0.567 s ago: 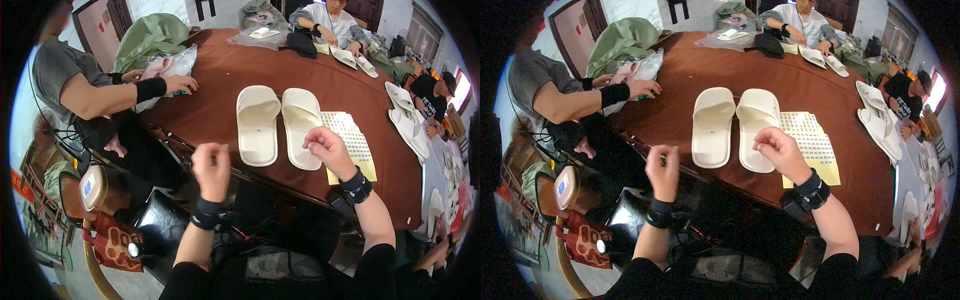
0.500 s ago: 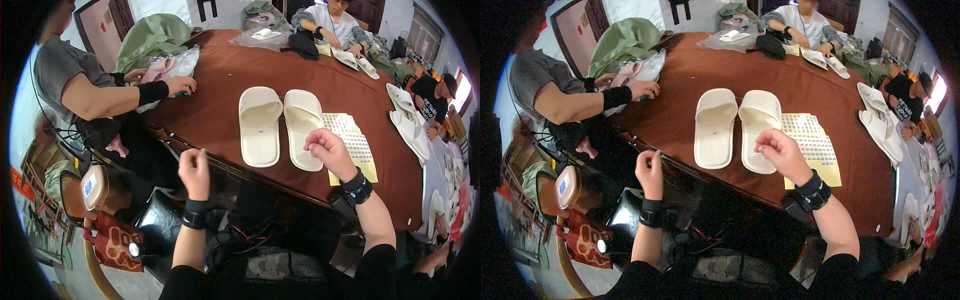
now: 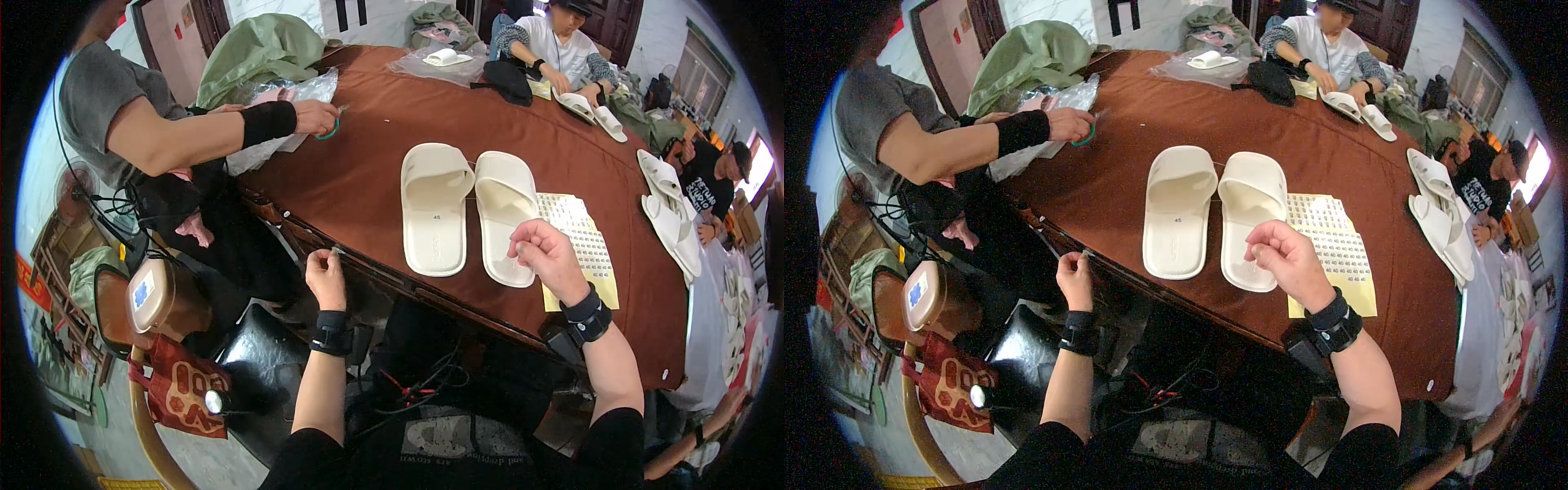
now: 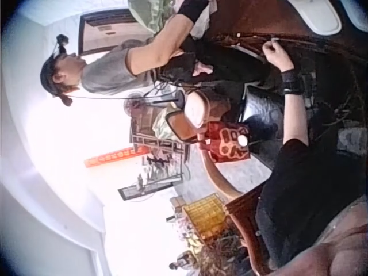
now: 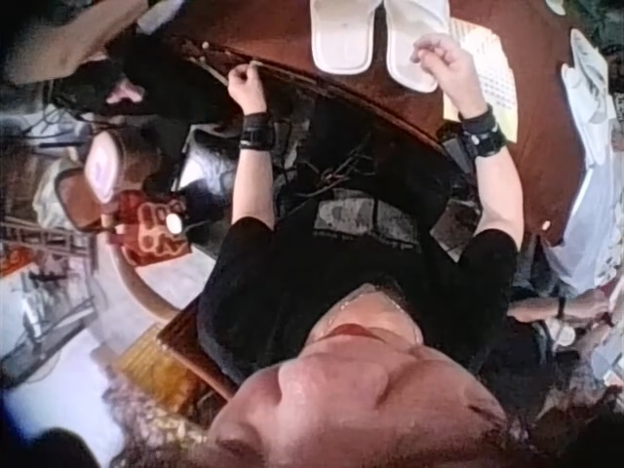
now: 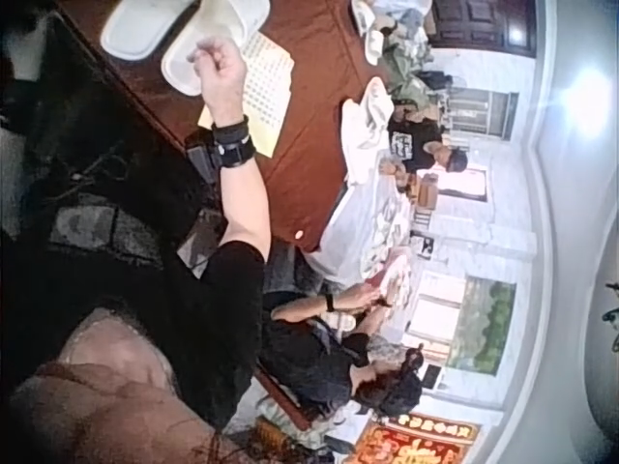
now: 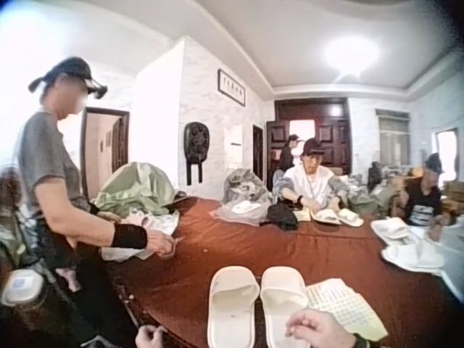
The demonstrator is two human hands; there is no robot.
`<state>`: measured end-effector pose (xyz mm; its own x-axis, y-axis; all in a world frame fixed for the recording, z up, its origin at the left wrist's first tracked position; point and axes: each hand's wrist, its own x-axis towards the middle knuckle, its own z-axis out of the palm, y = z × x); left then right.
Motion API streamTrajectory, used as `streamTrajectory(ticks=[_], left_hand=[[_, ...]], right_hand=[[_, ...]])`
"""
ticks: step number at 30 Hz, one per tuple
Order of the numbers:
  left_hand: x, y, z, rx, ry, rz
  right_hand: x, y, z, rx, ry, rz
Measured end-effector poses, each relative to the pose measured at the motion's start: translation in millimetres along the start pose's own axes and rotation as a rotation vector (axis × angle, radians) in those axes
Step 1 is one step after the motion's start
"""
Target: Applying size labels or stickers to white and pink slippers and organizing them into plastic bags in a manufacturing setting.
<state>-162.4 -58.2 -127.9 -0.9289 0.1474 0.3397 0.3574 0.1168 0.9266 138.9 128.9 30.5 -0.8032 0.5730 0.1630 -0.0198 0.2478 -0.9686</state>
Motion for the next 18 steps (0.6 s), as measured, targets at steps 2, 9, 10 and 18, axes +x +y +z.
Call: streamTrajectory(ticks=[2,9,10,18], left_hand=[[-2.8,-0.8,4.3,-0.013,0.015,0.061],[-12.4,0.2,7.5,-0.024,-0.008,0.108],[-13.4,-2.5,8.4,-0.023,-0.008,0.109],[-34.3,2.4,3.8,0.258,-0.027,0.42]], right_hand=[[-0.4,0.0,-0.5,-0.005,-0.008,-0.002],[-1.1,0.0,-1.5,-0.029,-0.018,-0.011],[-1.0,0.2,-1.1,-0.028,-0.02,-0.013],[-0.4,2.6,-1.0,-0.033,-0.028,-0.018]])
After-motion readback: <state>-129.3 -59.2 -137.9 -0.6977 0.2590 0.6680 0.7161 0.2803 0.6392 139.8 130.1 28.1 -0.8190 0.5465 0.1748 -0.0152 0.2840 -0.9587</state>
